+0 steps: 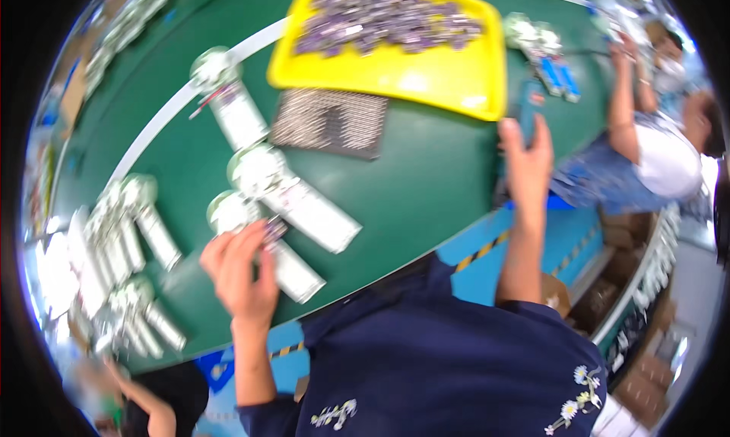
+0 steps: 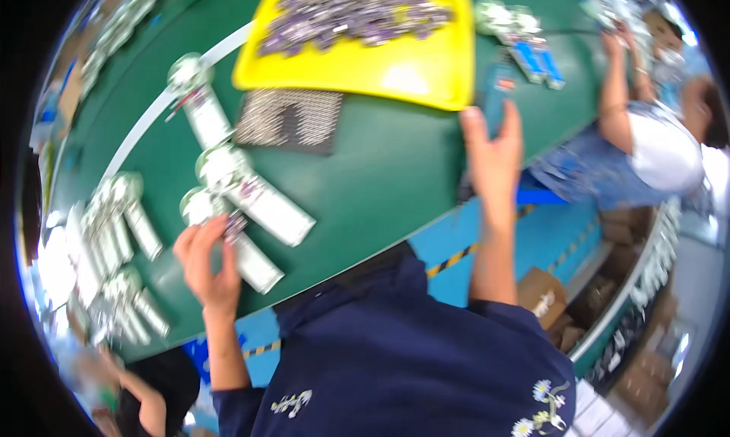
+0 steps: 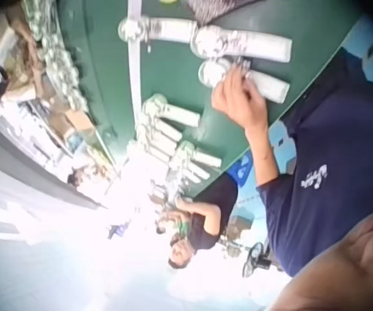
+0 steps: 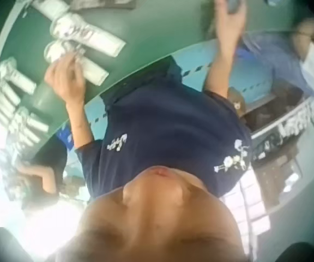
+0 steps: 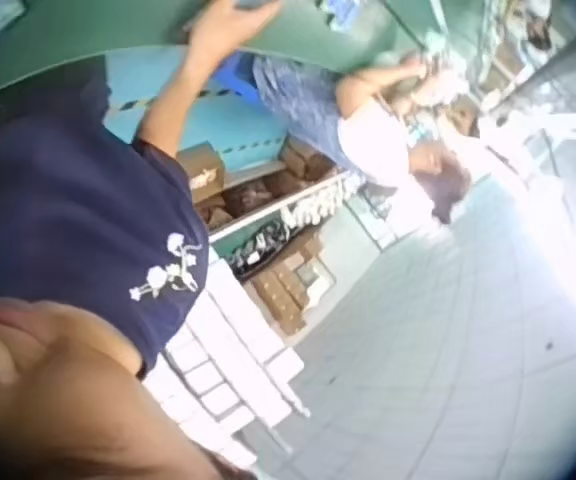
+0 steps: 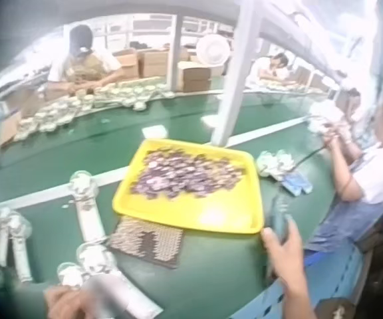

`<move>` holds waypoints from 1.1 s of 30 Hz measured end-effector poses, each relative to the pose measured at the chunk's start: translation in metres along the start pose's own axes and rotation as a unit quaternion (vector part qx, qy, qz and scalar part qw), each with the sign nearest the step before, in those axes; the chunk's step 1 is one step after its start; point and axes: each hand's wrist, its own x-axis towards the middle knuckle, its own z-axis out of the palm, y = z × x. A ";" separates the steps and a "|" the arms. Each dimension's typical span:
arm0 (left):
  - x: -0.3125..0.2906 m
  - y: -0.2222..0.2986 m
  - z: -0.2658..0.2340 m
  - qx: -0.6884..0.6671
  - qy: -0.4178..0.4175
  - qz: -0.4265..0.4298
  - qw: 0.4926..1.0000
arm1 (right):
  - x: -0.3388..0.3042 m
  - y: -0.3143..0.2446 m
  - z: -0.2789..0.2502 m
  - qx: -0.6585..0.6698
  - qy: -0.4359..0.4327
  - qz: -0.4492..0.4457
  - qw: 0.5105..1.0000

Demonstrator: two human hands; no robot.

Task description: The person assembles portable fans by placing circuit boards into the fan casings, driving screws to secure them with an electric screwdriver, and placing the assembled fan parts onto the table.

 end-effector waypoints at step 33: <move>-0.017 -0.023 0.016 -0.259 0.148 -0.106 0.948 | -0.149 -0.182 0.099 0.355 -0.575 0.059 0.735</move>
